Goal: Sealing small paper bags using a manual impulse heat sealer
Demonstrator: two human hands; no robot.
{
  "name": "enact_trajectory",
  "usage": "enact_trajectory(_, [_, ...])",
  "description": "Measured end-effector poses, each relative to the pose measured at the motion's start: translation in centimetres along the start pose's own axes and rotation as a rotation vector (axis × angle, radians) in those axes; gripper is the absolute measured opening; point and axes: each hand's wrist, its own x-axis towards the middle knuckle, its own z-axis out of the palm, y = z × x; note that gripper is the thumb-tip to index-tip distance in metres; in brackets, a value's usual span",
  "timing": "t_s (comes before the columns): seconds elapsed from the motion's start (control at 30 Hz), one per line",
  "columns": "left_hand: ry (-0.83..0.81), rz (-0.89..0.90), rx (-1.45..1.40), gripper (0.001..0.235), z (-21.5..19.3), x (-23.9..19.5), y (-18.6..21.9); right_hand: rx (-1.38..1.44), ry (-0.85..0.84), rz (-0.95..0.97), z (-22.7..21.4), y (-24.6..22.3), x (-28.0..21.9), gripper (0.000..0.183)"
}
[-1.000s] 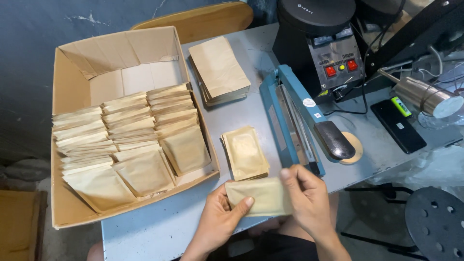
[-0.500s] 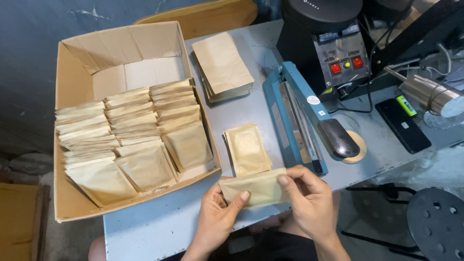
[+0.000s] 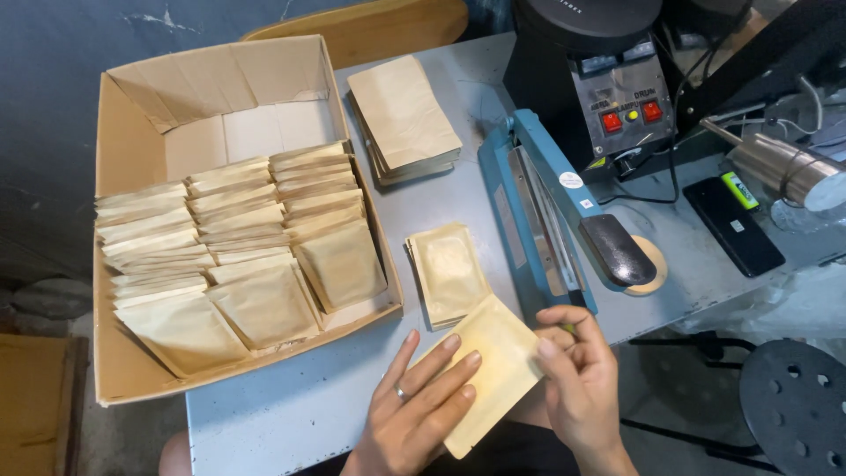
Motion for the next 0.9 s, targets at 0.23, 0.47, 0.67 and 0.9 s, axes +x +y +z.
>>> enact_trajectory(0.23, [-0.056, 0.037, 0.06, 0.017, 0.1, -0.3, -0.6, -0.163, 0.044, 0.025, 0.4, -1.3, 0.1, 0.018])
enact_trajectory(0.47, [0.417, -0.677, -0.381, 0.037, 3.0, 0.1, 1.1, -0.144, 0.134, -0.011, -0.5, -0.8, 0.4, 0.018])
enact_trajectory(0.67, [0.512, -1.301, -0.927, 0.044, 4.0, -0.9, 0.3, -0.227, 0.134, -0.014, -0.2, -1.3, 0.5, 0.027])
enact_trajectory(0.9, [0.258, -1.241, -0.838, 0.011, 4.0, -2.1, -0.8, -0.435, -0.036, 0.056, -0.9, -1.5, 1.7, 0.011])
